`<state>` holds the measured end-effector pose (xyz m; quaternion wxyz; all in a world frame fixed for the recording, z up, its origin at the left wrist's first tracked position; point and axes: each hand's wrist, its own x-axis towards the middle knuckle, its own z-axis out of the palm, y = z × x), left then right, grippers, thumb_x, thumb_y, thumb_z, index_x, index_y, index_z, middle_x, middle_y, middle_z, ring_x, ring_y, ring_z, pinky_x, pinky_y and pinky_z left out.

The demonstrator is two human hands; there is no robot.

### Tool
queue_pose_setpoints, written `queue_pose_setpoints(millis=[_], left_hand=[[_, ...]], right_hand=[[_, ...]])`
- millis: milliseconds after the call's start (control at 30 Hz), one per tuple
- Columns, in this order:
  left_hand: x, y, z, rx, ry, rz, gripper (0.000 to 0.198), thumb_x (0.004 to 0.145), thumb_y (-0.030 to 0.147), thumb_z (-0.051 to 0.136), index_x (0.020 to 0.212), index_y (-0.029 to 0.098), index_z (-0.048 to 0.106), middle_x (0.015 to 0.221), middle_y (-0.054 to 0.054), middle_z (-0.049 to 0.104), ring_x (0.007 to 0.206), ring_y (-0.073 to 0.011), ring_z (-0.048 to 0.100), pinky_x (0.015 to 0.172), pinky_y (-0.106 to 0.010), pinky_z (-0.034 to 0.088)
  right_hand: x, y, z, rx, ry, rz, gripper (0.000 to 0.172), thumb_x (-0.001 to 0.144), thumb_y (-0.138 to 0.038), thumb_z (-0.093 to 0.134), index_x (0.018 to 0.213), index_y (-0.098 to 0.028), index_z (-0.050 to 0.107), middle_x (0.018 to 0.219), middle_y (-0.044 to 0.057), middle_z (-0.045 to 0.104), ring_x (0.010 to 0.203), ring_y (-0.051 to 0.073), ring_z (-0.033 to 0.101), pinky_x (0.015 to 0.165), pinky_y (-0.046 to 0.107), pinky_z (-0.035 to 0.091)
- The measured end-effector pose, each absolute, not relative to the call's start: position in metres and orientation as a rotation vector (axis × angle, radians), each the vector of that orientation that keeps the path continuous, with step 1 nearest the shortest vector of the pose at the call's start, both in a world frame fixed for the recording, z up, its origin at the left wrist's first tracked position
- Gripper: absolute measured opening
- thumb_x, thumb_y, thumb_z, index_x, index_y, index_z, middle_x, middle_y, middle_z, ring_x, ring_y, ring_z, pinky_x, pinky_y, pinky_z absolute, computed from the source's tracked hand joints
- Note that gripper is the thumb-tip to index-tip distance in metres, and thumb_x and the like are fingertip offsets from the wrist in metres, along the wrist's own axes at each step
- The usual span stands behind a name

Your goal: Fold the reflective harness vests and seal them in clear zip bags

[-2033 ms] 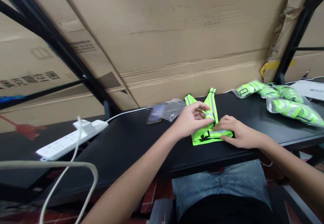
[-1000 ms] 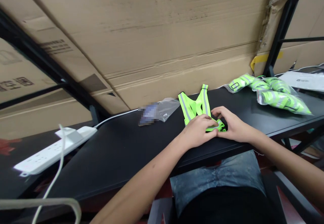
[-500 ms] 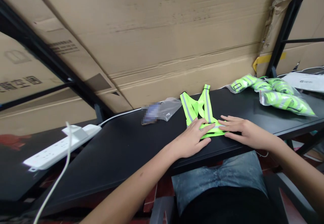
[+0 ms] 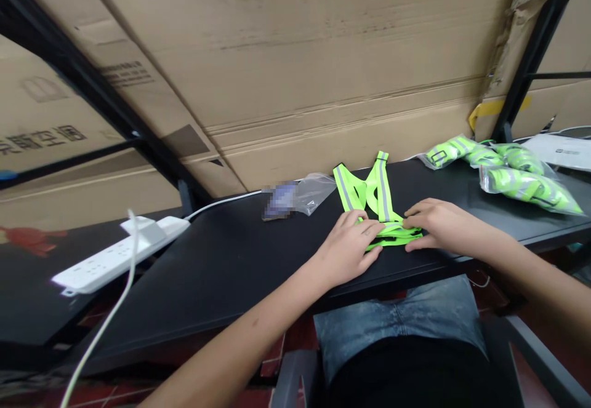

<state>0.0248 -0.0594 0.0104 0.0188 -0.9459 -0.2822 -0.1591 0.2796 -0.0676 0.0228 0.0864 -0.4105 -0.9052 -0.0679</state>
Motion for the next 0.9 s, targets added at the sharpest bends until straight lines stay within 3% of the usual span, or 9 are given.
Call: queue_pose_setpoints(millis=[100, 200, 400, 600, 700, 800, 900], left_hand=[[0.029, -0.061, 0.012, -2.872, -0.973, -0.401, 0.03, 0.091, 0.019, 0.054, 0.12, 0.011, 0.058, 0.111, -0.011, 0.069, 0.108, -0.0285, 0.056, 0.092, -0.042, 0.052], [0.034, -0.058, 0.013, -2.864, -1.042, -0.325, 0.026, 0.089, 0.017, 0.056, 0.113, 0.01, 0.061, 0.102, -0.011, 0.071, 0.101, -0.0276, 0.059, 0.088, -0.039, 0.053], [0.036, -0.051, 0.016, -2.885, -1.059, -0.302, 0.016, 0.083, 0.018, 0.063, 0.098, 0.014, 0.065, 0.095, -0.008, 0.071, 0.092, -0.0263, 0.063, 0.087, -0.038, 0.053], [0.038, -0.057, 0.014, -2.816, -1.117, -0.415, 0.027, 0.083, 0.034, 0.066, 0.1, 0.013, 0.063, 0.101, -0.012, 0.064, 0.095, -0.028, 0.064, 0.088, -0.04, 0.053], [0.038, -0.06, 0.013, -2.818, -1.087, -0.401, 0.033, 0.088, 0.042, 0.062, 0.102, 0.012, 0.062, 0.101, -0.013, 0.062, 0.095, -0.0291, 0.063, 0.086, -0.041, 0.054], [0.037, -0.061, 0.012, -2.813, -1.066, -0.377, 0.024, 0.09, 0.032, 0.058, 0.101, 0.011, 0.061, 0.099, -0.013, 0.063, 0.098, -0.0295, 0.062, 0.087, -0.041, 0.053], [0.033, -0.061, 0.012, -2.847, -1.067, -0.42, 0.018, 0.09, 0.021, 0.055, 0.105, 0.011, 0.059, 0.103, -0.013, 0.065, 0.102, -0.0286, 0.062, 0.091, -0.041, 0.052]], right_hand=[[0.271, -0.066, 0.031, -1.261, -2.804, -0.372, 0.032, 0.086, -0.045, 0.071, 0.096, -0.015, 0.072, 0.076, 0.01, 0.072, 0.072, 0.025, 0.07, 0.063, 0.032, 0.044], [0.263, -0.067, 0.037, -1.27, -2.862, -0.434, 0.035, 0.086, -0.043, 0.071, 0.107, -0.015, 0.067, 0.065, 0.006, 0.069, 0.058, 0.023, 0.065, 0.052, 0.028, 0.028], [0.245, -0.072, 0.038, -1.255, -2.924, -0.526, 0.014, 0.086, -0.019, 0.06, 0.095, -0.012, 0.067, 0.065, 0.009, 0.07, 0.056, 0.021, 0.064, 0.052, 0.03, 0.017], [0.245, -0.069, 0.041, -1.163, -2.952, -0.466, 0.018, 0.09, -0.029, 0.061, 0.092, -0.014, 0.069, 0.066, 0.009, 0.07, 0.059, 0.022, 0.066, 0.053, 0.029, 0.022], [0.238, -0.068, 0.042, -1.106, -3.008, -0.503, 0.011, 0.088, -0.018, 0.059, 0.088, -0.011, 0.068, 0.063, 0.009, 0.068, 0.057, 0.021, 0.065, 0.052, 0.029, 0.024], [0.232, -0.067, 0.044, -1.078, -3.061, -0.514, 0.013, 0.085, -0.01, 0.054, 0.085, -0.01, 0.068, 0.061, 0.009, 0.067, 0.056, 0.02, 0.064, 0.05, 0.03, 0.023], [0.234, -0.063, 0.048, -1.11, -3.027, -0.438, 0.013, 0.084, -0.014, 0.055, 0.082, -0.011, 0.068, 0.062, 0.009, 0.067, 0.055, 0.019, 0.062, 0.051, 0.031, 0.021]])
